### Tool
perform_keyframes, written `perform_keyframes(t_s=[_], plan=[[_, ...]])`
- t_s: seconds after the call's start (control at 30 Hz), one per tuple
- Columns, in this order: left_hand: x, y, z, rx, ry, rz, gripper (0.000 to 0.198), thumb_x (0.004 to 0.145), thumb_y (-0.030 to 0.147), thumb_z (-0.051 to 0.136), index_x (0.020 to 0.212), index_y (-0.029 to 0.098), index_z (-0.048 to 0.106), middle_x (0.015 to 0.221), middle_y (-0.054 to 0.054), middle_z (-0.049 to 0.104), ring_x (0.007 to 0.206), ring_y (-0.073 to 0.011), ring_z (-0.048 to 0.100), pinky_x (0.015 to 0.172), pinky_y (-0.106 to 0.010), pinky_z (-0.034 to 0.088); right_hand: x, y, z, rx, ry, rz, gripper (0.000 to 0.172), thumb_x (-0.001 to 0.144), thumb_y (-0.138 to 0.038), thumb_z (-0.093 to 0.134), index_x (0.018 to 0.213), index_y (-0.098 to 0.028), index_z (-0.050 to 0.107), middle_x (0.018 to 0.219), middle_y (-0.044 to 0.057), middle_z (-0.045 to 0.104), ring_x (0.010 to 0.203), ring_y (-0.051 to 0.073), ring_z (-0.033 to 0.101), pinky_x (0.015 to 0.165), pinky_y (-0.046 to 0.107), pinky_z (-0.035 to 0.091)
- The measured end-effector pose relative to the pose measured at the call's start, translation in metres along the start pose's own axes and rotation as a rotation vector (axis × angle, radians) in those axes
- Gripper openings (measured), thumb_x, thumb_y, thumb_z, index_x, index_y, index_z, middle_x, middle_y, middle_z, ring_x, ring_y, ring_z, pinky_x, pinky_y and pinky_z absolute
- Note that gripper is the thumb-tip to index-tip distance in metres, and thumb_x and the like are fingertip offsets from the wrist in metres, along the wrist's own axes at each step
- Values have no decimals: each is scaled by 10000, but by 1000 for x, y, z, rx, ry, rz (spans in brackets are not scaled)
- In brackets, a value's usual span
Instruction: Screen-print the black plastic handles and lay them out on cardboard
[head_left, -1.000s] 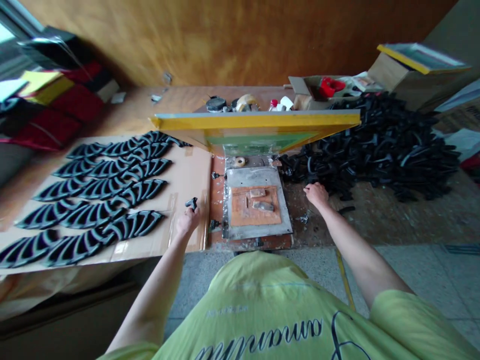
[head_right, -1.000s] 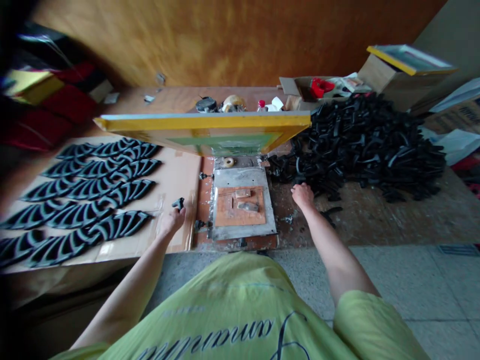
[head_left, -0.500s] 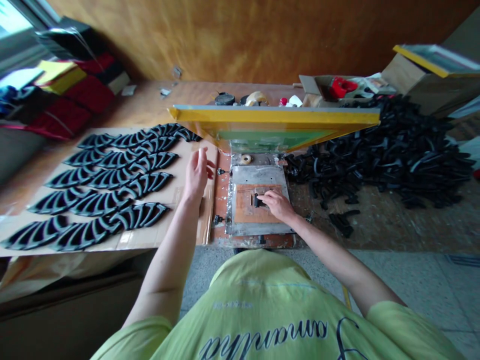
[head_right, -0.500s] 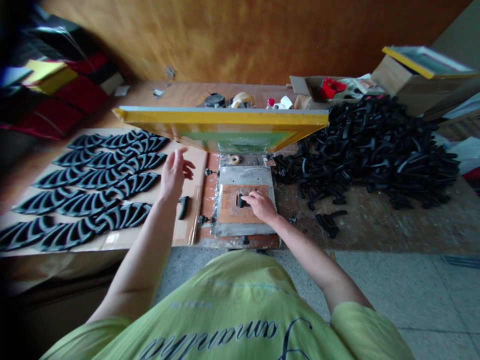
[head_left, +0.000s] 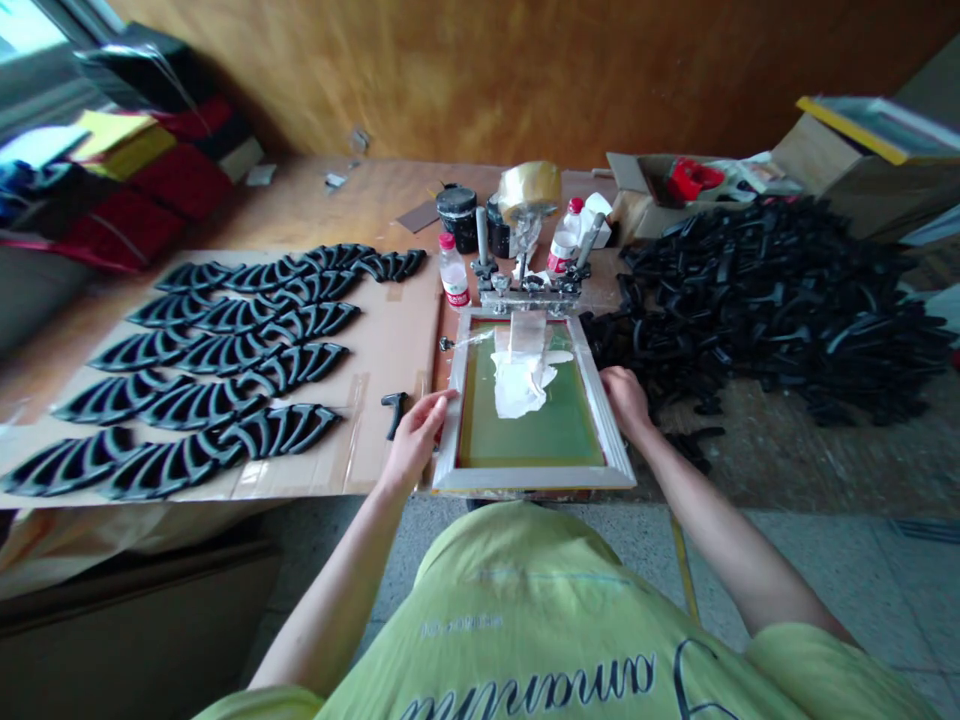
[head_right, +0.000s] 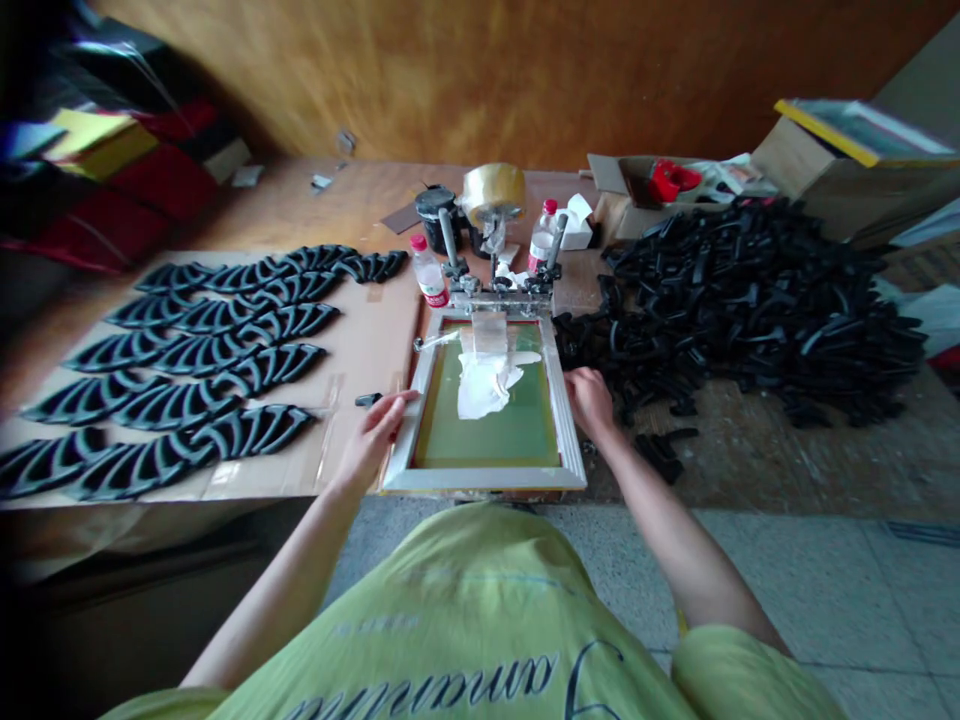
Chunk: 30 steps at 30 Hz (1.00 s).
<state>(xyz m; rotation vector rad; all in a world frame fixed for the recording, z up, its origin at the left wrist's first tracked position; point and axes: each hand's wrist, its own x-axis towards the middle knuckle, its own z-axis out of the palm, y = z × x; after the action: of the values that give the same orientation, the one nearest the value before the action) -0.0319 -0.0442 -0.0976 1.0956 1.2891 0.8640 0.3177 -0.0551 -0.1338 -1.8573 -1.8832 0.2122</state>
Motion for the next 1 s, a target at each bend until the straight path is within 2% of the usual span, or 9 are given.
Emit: perform_keyframes(t_s=[0.07, 0.17, 0.23, 0.37, 0.47, 0.57, 0.7, 0.87, 1.0], plan=[[3, -29, 2, 7, -5, -60, 694, 750, 581, 697, 1314, 187, 607, 688, 5, 615, 550, -118, 519, 488, -217, 372, 19, 0, -12, -37, 121, 40, 258, 915, -177, 530, 1088, -143, 719, 1026, 137, 685, 944, 258, 650, 865, 433, 554], [13, -57, 6, 63, 32, -77, 730, 735, 507, 716, 1370, 182, 559, 667, 21, 611, 551, -116, 524, 500, -213, 379, 53, -32, -10, -95, 149, -115, 488, 826, -251, 697, 1297, -163, 601, 1313, 161, 566, 1169, 301, 549, 986, 443, 481], [19, -66, 7, 94, 46, -77, 689, 742, 474, 708, 1351, 180, 576, 658, 26, 608, 553, -114, 522, 505, -211, 381, 68, -60, 3, -146, 25, -244, 465, 808, -246, 720, 1251, -157, 610, 1270, 154, 589, 1159, 305, 534, 963, 429, 471], [24, -74, 6, 118, 56, -89, 619, 749, 460, 701, 1296, 182, 620, 674, 16, 624, 568, -122, 529, 511, -213, 388, 63, -92, 29, -253, -223, -288, 120, 868, -163, 605, 974, -154, 658, 955, 120, 679, 944, 258, 577, 809, 357, 462], [24, -77, 5, 141, 59, -91, 585, 758, 468, 692, 1268, 186, 638, 700, 6, 639, 596, -131, 549, 525, -215, 400, 35, -93, 33, -309, -290, -351, 153, 871, -85, 519, 917, -143, 654, 902, 125, 675, 897, 246, 576, 738, 335, 427], [24, -80, 5, 153, 50, -85, 570, 774, 475, 675, 1266, 190, 638, 714, 1, 646, 615, -137, 562, 535, -215, 408, 10, -87, 22, -286, -351, -535, 215, 882, -58, 471, 920, -146, 663, 911, 115, 680, 892, 232, 575, 704, 324, 402], [24, -82, 5, 157, 45, -78, 573, 785, 496, 659, 1265, 183, 641, 721, -5, 650, 613, -135, 561, 543, -216, 409, 8, -79, 5, -215, -449, -688, 193, 858, -62, 523, 894, -172, 677, 880, 68, 691, 826, 197, 576, 684, 302, 383], [25, -85, 4, 136, 30, -51, 626, 796, 539, 640, 1294, 161, 616, 737, -12, 648, 612, -132, 552, 541, -218, 402, 17, -80, 14, -190, -292, -542, 171, 855, -89, 560, 911, -178, 695, 894, 70, 701, 867, 211, 585, 700, 311, 393], [26, -89, 3, 117, -28, -55, 673, 820, 576, 607, 1327, 134, 580, 742, -13, 635, 594, -119, 529, 533, -216, 391, -3, -79, 26, -200, -254, -609, 232, 904, -77, 496, 991, -146, 700, 979, 97, 710, 872, 206, 595, 709, 312, 419]])
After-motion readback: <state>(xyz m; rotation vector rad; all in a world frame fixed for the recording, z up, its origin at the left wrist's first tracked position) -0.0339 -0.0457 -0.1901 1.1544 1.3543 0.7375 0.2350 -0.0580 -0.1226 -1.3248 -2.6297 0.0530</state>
